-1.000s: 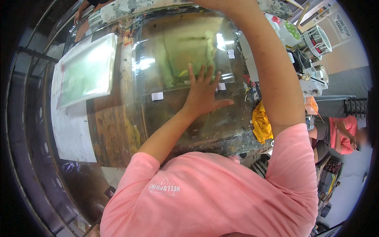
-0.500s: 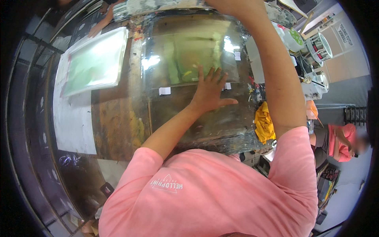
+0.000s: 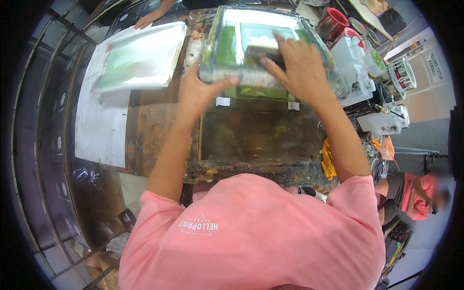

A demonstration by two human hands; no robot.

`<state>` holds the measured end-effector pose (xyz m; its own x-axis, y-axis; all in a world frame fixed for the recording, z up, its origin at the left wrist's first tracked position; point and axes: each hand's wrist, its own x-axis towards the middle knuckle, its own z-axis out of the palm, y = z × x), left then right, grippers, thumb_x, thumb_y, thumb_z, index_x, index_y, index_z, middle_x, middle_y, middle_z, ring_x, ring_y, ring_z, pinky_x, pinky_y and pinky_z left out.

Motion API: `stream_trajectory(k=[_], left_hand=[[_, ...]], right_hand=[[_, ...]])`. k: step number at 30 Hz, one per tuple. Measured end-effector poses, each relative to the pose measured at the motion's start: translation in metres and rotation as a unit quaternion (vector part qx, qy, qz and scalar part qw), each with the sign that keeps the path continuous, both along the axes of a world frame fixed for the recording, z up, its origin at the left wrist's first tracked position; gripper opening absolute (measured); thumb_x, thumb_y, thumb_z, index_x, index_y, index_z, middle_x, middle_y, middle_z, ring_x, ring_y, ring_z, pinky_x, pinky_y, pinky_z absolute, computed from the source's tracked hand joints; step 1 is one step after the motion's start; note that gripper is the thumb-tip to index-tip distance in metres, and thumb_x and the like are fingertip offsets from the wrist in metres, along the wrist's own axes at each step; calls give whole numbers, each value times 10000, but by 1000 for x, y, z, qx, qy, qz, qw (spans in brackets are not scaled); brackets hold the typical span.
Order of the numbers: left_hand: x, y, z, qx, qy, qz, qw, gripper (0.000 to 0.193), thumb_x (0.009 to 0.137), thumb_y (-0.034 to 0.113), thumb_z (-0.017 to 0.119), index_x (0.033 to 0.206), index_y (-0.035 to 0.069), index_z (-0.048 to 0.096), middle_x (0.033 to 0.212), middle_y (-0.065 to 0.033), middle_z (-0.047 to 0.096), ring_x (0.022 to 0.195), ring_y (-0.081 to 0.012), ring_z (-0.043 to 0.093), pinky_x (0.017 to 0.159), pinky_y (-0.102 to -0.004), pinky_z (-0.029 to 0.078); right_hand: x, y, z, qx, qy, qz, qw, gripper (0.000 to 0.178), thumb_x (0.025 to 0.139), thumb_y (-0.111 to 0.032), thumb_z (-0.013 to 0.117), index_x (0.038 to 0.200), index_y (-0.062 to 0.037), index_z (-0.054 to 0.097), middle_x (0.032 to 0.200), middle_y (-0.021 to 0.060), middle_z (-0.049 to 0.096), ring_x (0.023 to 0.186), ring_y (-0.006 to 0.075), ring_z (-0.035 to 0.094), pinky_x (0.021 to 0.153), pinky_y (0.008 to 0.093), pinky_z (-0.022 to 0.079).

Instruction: The person performs screen printing by repeatedly pulling a squeegee across a screen to transfer green ink onto fabric. They lift the screen to reveal a flower design, then lower it and repeat the process on the same item.

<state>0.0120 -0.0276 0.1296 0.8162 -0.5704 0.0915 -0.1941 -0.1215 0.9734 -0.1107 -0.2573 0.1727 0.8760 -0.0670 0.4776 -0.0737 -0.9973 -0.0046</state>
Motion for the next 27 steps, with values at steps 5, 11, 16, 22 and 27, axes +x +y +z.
stream_trajectory(k=[5,11,16,22,27], left_hand=[[-13,20,-97,189,-152,51,969,1081,586,588,964,1426,8,608,1116,-113,685,1106,-273,634,1003,-451,443],[-16,25,-128,297,-307,69,902,1096,516,712,905,1390,101,654,1079,-53,567,1116,-251,506,1012,-436,278],[-18,29,-123,285,-270,68,917,984,489,646,944,1272,96,712,1091,-46,589,1134,-254,523,1015,-420,293],[-16,25,-117,273,-288,66,916,993,480,630,948,1276,85,712,1067,-51,587,1088,-265,521,1026,-429,292],[-12,28,-128,224,-342,80,909,1127,520,659,923,1443,89,619,994,-47,584,997,-236,522,979,-421,306]], right_hand=[[-20,-7,-56,109,129,72,983,353,944,-396,705,1102,-84,753,1004,146,694,927,360,652,801,481,509],[-38,28,-101,137,182,0,974,335,908,-368,745,1112,-102,744,1010,102,710,947,320,674,764,454,560],[-6,0,-123,100,134,35,985,365,878,-364,763,1153,-127,718,1040,71,681,934,287,672,733,442,575],[104,-83,-140,43,42,20,998,377,958,-514,646,1038,-153,714,932,77,686,898,306,700,712,463,589],[162,-128,-109,64,167,30,983,505,990,-613,557,1100,-152,733,963,87,728,977,328,701,805,483,562]])
